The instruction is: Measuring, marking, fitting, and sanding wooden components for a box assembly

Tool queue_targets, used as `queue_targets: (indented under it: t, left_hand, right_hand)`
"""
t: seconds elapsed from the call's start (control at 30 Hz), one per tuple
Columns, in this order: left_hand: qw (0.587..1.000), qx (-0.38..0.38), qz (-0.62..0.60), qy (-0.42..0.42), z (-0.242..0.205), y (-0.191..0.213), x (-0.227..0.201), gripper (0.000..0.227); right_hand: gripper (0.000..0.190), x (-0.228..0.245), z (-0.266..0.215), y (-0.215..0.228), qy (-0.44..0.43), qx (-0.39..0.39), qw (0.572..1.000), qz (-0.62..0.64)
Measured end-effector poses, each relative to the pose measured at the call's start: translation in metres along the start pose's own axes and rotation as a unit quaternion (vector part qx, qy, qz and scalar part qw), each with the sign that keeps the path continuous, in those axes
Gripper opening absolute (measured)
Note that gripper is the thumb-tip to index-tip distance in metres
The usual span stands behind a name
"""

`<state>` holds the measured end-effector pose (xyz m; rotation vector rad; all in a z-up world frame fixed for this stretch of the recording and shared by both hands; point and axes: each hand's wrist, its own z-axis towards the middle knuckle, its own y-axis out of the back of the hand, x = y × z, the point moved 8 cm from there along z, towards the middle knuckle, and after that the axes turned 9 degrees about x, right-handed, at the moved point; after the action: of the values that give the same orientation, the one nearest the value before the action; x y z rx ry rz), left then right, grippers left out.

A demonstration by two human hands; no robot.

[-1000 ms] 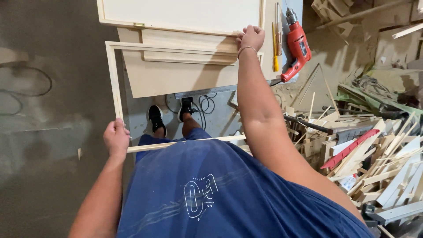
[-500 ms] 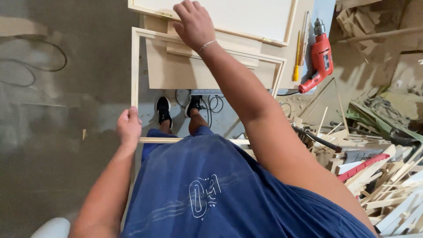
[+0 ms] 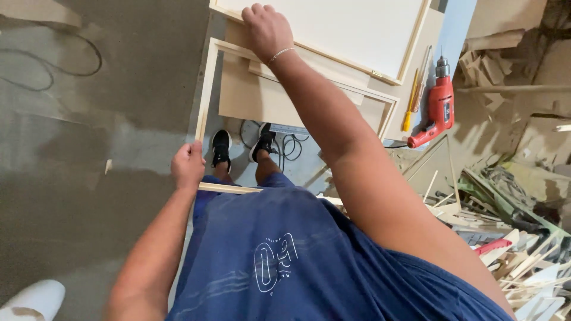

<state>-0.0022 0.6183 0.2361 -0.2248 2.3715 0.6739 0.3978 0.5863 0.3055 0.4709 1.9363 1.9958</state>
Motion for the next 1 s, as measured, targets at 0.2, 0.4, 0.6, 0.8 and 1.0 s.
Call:
queue_targets:
  t: [0.2, 0.4, 0.6, 0.8, 1.0]
  left_hand:
    - [0.999, 0.005, 0.002, 0.047, 0.001, 0.009, -0.020, 0.046]
    - [0.998, 0.013, 0.036, 0.042, -0.002, 0.018, -0.059, 0.052]
    - [0.999, -0.010, 0.020, 0.024, 0.042, 0.006, -0.025, 0.039]
    - [1.000, 0.007, -0.013, 0.014, 0.025, 0.015, -0.060, 0.039]
    - [0.999, 0.009, -0.040, -0.020, 0.039, 0.002, -0.040, 0.041]
  right_hand:
    - [0.021, -0.059, -0.018, 0.022, -0.218, 0.008, 0.954, 0.207]
    - [0.013, -0.056, -0.117, 0.076, -0.222, -0.091, 0.921, 0.306]
    - [0.016, -0.114, -0.287, 0.072, -0.278, -0.220, 0.918, 0.180]
    - [0.064, -0.194, -0.459, 0.036, -0.546, -0.137, 0.826, -0.026]
    - [0.052, -0.205, -0.494, 0.004, -0.623, 0.018, 0.751, 0.219]
